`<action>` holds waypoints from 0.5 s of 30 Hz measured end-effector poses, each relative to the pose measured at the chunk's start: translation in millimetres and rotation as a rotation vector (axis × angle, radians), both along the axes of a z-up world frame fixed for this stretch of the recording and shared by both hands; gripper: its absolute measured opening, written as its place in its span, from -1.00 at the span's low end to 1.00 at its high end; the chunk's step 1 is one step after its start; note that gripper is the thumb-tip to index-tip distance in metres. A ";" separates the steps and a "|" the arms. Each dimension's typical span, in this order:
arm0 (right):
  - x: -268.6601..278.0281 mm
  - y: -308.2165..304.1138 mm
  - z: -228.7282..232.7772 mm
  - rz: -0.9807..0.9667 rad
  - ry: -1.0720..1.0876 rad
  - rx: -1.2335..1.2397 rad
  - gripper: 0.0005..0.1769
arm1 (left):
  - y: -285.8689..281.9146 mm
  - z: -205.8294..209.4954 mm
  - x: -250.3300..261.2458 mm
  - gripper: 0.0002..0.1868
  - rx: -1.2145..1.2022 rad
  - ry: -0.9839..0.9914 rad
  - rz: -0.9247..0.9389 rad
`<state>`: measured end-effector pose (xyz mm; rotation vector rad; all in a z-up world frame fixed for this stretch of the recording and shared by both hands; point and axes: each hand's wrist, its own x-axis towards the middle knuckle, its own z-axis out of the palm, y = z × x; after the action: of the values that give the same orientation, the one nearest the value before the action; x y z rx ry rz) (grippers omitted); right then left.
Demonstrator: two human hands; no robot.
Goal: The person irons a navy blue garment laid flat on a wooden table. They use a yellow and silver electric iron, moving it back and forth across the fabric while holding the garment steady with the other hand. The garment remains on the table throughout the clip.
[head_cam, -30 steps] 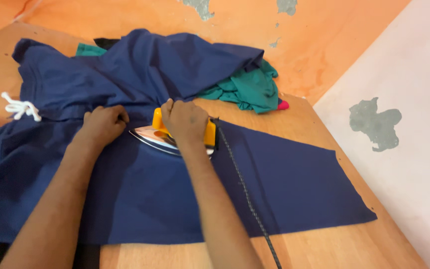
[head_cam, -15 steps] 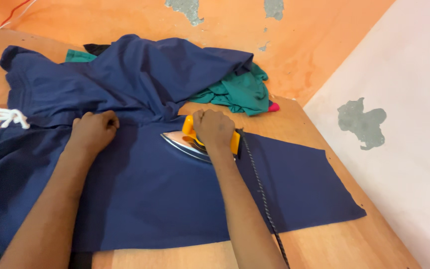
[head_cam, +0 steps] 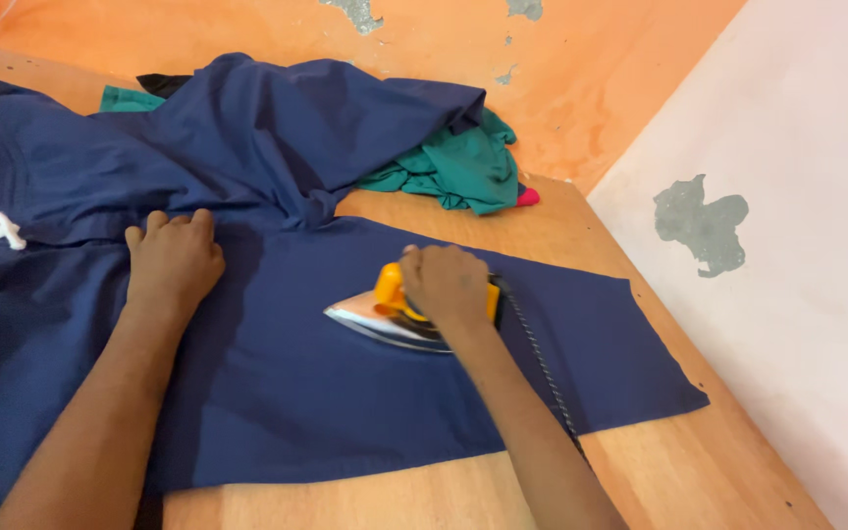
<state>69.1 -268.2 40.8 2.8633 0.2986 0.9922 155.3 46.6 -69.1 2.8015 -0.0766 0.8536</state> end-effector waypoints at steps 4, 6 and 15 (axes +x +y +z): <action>-18.6 13.3 1.3 -0.132 -0.060 -0.062 -0.44 | -3.4 -1.7 1.2 -0.78 0.034 -0.031 0.012; -41.8 35.3 -7.3 0.033 0.064 -0.113 -0.47 | -1.8 -1.5 3.6 -0.76 0.021 -0.031 -0.002; -81.5 2.6 -0.3 0.207 -0.318 -0.411 -0.62 | 0.6 -10.7 4.4 -0.82 0.088 -0.006 -0.005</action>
<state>-12.4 -265.6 40.5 2.3022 0.6881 1.2326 159.7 47.2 -79.8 2.8787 -0.1241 0.8783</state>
